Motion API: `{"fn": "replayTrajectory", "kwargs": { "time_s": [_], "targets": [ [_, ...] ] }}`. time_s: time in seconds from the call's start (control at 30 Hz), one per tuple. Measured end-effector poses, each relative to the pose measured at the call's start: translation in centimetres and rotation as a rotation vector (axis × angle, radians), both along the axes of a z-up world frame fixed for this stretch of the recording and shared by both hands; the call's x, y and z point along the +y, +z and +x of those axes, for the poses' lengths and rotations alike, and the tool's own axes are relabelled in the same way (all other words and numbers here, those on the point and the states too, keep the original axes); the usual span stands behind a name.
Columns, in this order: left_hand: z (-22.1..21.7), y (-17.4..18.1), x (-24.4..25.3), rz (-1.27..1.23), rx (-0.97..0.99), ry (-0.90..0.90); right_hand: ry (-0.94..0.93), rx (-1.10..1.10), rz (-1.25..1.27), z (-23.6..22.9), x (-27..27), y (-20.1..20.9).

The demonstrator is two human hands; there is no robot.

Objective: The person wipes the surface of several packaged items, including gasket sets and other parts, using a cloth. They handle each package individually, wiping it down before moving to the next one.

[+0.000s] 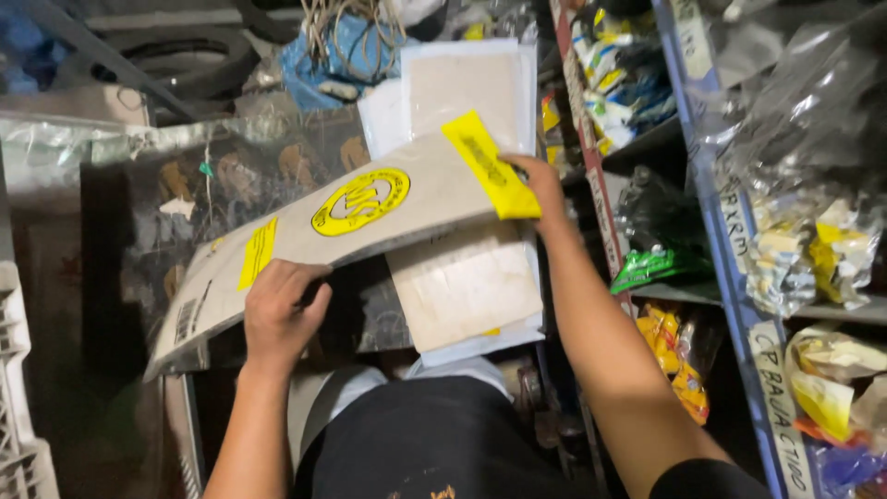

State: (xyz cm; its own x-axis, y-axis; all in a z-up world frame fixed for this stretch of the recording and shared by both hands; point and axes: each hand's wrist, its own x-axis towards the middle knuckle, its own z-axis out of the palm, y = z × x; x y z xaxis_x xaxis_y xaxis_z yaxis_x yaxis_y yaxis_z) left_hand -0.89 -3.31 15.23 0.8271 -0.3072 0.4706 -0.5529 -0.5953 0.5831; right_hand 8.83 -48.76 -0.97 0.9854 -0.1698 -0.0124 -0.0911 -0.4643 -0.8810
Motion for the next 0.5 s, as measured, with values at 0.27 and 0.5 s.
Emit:
{"fn": "replayTrajectory", "kwargs": {
  "time_s": [0.27, 0.5],
  "targets": [
    [3.0, 5.2, 3.1, -0.169, -0.156, 0.056, -0.117, -0.204, 0.034, -6.5, 3.6, 11.9],
    [9.9, 5.7, 1.8, 0.071, -0.276, 0.248, -0.196, 0.067, 0.102, -9.9, 5.2, 13.7]
  ]
}}
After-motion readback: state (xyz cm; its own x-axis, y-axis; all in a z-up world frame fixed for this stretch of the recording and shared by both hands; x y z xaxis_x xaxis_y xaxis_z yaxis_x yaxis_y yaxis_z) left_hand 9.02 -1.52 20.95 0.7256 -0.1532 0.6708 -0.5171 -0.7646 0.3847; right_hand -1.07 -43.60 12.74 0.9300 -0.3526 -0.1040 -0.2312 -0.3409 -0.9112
